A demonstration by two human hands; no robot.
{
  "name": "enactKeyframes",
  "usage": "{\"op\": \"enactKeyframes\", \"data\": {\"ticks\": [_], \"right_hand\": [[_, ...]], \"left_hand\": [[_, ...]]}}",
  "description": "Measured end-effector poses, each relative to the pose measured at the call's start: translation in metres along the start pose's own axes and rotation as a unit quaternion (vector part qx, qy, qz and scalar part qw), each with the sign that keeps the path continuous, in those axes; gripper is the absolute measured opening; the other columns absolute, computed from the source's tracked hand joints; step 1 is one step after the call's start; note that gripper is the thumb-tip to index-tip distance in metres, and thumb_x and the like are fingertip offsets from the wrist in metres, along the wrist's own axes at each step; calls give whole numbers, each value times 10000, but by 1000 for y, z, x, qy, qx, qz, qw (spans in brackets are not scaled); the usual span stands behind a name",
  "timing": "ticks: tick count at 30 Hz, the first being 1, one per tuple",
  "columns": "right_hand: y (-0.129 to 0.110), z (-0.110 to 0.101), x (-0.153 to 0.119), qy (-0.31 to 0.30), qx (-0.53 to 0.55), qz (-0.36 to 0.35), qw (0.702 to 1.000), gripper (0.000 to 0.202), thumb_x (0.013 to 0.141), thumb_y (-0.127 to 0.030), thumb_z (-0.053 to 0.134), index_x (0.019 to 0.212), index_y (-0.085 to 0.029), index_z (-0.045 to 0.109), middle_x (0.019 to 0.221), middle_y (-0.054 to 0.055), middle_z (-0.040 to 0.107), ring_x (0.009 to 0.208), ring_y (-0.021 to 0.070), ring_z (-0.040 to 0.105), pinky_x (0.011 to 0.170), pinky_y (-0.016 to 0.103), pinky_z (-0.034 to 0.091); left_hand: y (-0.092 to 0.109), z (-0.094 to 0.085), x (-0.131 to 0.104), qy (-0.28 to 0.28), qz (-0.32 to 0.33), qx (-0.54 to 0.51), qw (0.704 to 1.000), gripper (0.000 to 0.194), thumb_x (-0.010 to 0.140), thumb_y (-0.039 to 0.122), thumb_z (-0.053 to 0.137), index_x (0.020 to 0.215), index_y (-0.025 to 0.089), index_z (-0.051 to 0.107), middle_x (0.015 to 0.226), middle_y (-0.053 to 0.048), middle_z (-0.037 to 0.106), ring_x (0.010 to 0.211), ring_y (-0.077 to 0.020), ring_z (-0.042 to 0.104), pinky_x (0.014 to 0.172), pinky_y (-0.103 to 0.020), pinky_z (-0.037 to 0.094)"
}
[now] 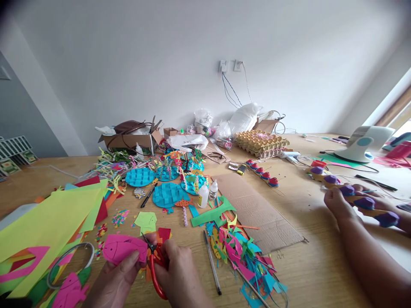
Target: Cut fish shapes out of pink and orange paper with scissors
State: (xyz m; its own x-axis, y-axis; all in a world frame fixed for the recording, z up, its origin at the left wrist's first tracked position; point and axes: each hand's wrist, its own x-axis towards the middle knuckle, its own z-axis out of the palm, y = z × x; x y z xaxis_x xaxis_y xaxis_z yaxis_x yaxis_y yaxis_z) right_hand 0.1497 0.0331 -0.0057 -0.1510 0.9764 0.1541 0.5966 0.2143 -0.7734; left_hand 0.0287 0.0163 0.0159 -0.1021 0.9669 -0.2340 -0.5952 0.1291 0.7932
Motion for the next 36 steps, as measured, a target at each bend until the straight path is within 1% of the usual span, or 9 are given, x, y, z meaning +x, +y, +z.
{"op": "enactKeyframes", "data": {"ticks": [3, 6, 9, 13, 18, 24, 30, 33, 36], "right_hand": [[3, 5, 0, -28, -23, 8, 999, 258, 695, -245, 586, 531, -185, 396, 485, -47, 350, 454, 93, 275, 467, 232, 170], [5, 5, -2, -38, 27, 30, 998, 282, 709, -301, 585, 533, -182, 400, 498, -46, 336, 472, 96, 266, 471, 236, 167], [3, 0, -5, -49, 171, 52, 983, 262, 733, -370, 554, 593, -181, 438, 535, -41, 346, 501, 107, 306, 472, 225, 204], [-6, -11, -5, -55, 379, 48, 922, 337, 731, -476, 577, 831, -162, 506, 637, -26, 437, 572, 126, 396, 530, 224, 303], [-25, -22, 6, -8, 463, 62, 884, 293, 688, -367, 694, 775, -177, 490, 735, -9, 520, 648, 130, 469, 593, 225, 372], [-33, -23, 16, -41, 505, 57, 860, 313, 642, -320, 734, 756, -177, 480, 624, -50, 521, 554, 95, 450, 548, 202, 360], [-40, -25, 16, -43, 465, 50, 883, 347, 632, -386, 722, 748, -191, 460, 627, -49, 491, 552, 106, 448, 542, 218, 380], [-41, -25, 13, -26, 427, 44, 903, 301, 688, -396, 660, 760, -189, 453, 647, -40, 478, 574, 117, 453, 552, 224, 385], [-36, -21, 2, -14, 353, 15, 935, 229, 780, -394, 551, 760, -179, 476, 656, -21, 484, 602, 134, 472, 570, 235, 386]], "left_hand": [[-3, -5, 4, 25, 24, 13, 999, 218, 508, 270, 810, 695, 200, 724, 693, -27, 722, 854, -270, 643, 745, -345, 518], [4, -14, 10, 45, 65, 41, 996, 294, 500, 266, 820, 770, 204, 720, 748, -12, 716, 822, -224, 632, 720, -289, 514], [14, -21, 17, 55, 99, 63, 992, 192, 533, 281, 812, 636, 194, 674, 612, 22, 664, 654, -155, 592, 624, -229, 500], [17, -17, 16, 1, 106, 117, 987, 261, 612, 321, 757, 513, 174, 565, 446, 51, 513, 458, -102, 452, 467, -201, 410], [12, -5, 11, -16, 109, 190, 976, 212, 645, 296, 700, 553, 178, 550, 446, 60, 478, 446, -96, 420, 451, -200, 371], [15, -7, 14, -30, 104, 224, 969, 156, 650, 259, 678, 572, 181, 568, 475, 45, 511, 465, -105, 439, 464, -209, 387], [15, -8, 11, -25, 102, 225, 969, 130, 627, 250, 698, 579, 174, 604, 496, 32, 541, 488, -119, 466, 471, -216, 402], [17, -6, 10, -14, 107, 217, 970, 96, 626, 235, 693, 605, 174, 621, 519, 32, 557, 506, -122, 468, 470, -215, 398], [19, -6, 13, -32, 117, 184, 975, 185, 665, 238, 664, 523, 185, 557, 479, 52, 494, 482, -112, 428, 466, -217, 378]]}}
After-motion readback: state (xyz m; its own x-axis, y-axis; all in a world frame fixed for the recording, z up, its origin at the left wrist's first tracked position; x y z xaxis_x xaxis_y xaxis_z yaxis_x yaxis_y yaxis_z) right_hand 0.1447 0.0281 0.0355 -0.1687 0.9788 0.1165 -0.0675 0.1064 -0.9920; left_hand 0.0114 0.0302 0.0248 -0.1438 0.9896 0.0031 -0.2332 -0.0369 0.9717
